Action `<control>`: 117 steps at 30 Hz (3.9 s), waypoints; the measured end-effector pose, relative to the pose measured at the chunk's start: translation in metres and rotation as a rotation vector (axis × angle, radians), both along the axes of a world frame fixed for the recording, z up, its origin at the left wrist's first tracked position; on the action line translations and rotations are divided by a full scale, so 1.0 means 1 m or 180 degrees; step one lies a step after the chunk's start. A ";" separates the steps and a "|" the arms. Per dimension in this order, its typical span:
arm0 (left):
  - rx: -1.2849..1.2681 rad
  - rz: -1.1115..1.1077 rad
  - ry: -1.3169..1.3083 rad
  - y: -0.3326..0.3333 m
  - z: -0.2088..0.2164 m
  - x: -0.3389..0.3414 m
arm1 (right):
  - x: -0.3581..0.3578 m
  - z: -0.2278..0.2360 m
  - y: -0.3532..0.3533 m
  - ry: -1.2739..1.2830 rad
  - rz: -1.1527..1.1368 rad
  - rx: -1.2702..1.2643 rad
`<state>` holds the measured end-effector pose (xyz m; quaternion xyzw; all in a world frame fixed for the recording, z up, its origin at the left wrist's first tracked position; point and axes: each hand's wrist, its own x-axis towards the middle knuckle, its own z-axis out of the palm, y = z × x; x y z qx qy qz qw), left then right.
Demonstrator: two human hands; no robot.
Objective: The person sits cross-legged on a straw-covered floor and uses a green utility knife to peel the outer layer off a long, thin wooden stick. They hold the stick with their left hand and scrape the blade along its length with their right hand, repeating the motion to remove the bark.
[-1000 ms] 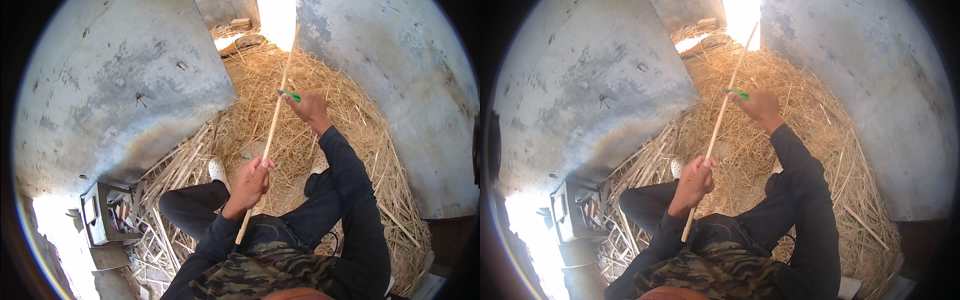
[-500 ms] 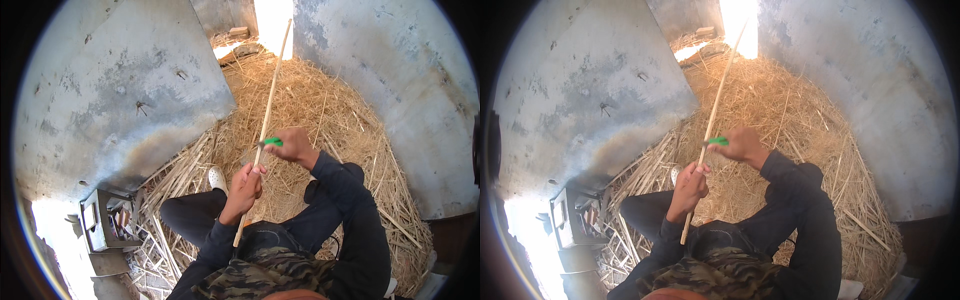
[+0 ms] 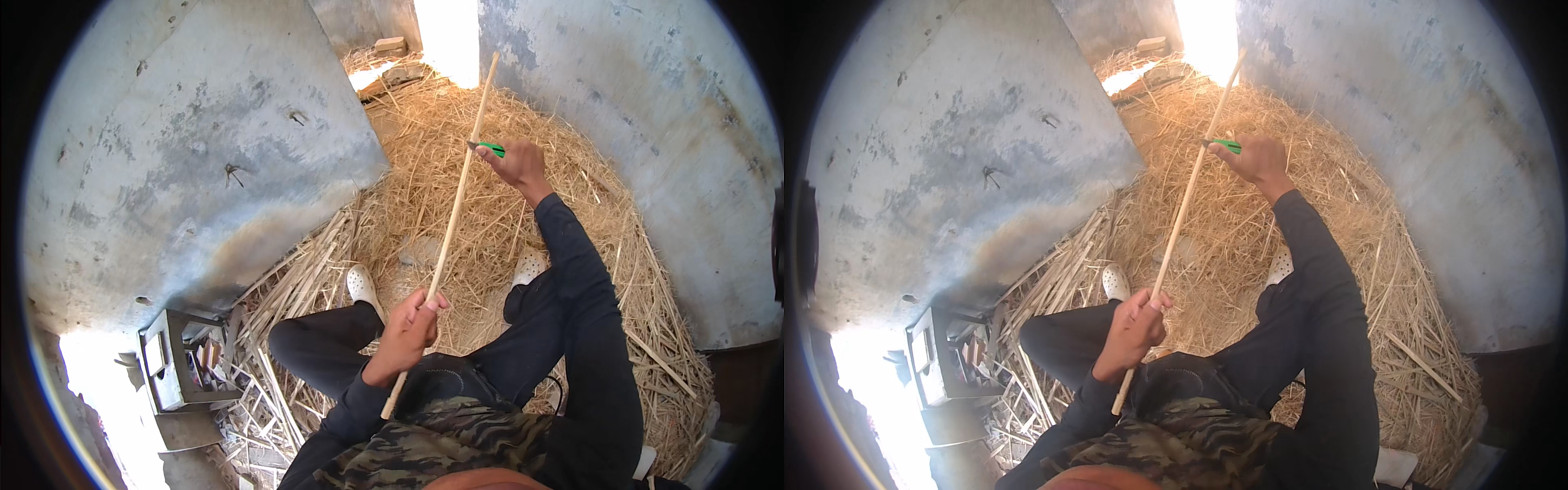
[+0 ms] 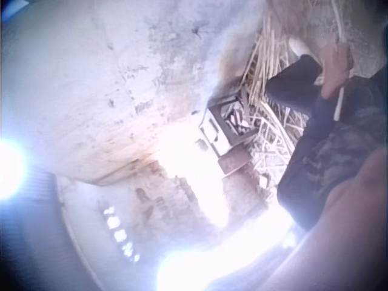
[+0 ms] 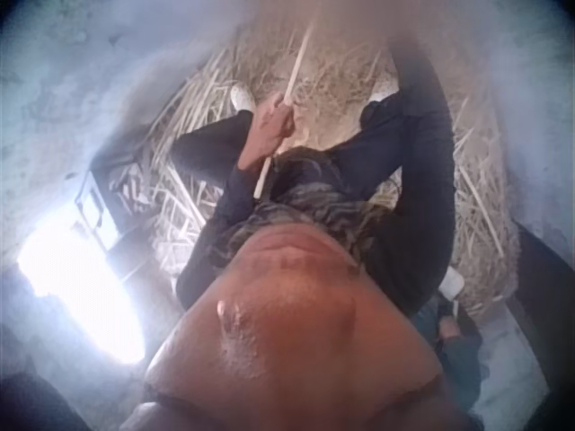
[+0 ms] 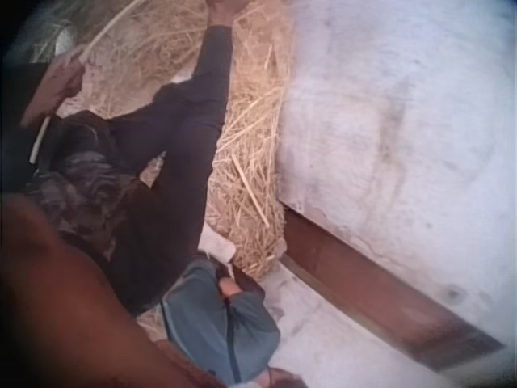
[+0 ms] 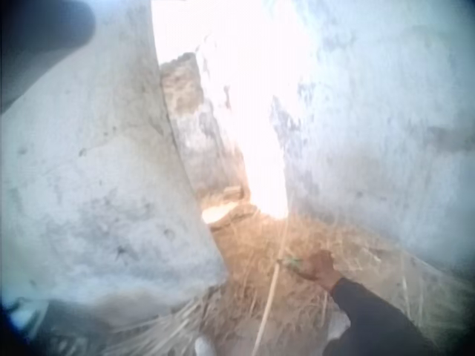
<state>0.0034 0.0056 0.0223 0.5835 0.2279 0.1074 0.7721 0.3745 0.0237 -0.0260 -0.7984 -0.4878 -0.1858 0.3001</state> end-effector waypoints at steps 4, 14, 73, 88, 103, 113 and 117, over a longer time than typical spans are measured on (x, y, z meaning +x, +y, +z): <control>-0.0192 0.0152 -0.0145 0.012 -0.005 -0.002 | -0.022 0.009 0.001 0.0306 0.0355 0.0107; -0.0104 0.0215 -0.0273 0.008 0.000 0.005 | -0.067 0.006 -0.007 0.0163 0.0879 0.0335; -0.1920 0.0353 -0.0752 0.027 0.018 0.037 | -0.108 0.032 -0.017 0.0025 0.1305 0.0228; -0.1936 0.0153 -0.0399 0.006 0.014 0.023 | -0.027 -0.002 0.006 -0.0277 0.0480 0.0089; -0.0514 0.0177 -0.0041 0.012 -0.003 -0.018 | 0.141 -0.049 -0.052 0.2096 -0.1444 -0.0362; -0.0399 0.0492 -0.0653 0.028 0.010 0.032 | -0.096 0.024 -0.028 0.0405 0.1678 0.0399; -0.0675 0.0220 -0.0567 0.014 0.008 0.016 | -0.088 0.025 -0.025 0.0084 0.1534 0.0503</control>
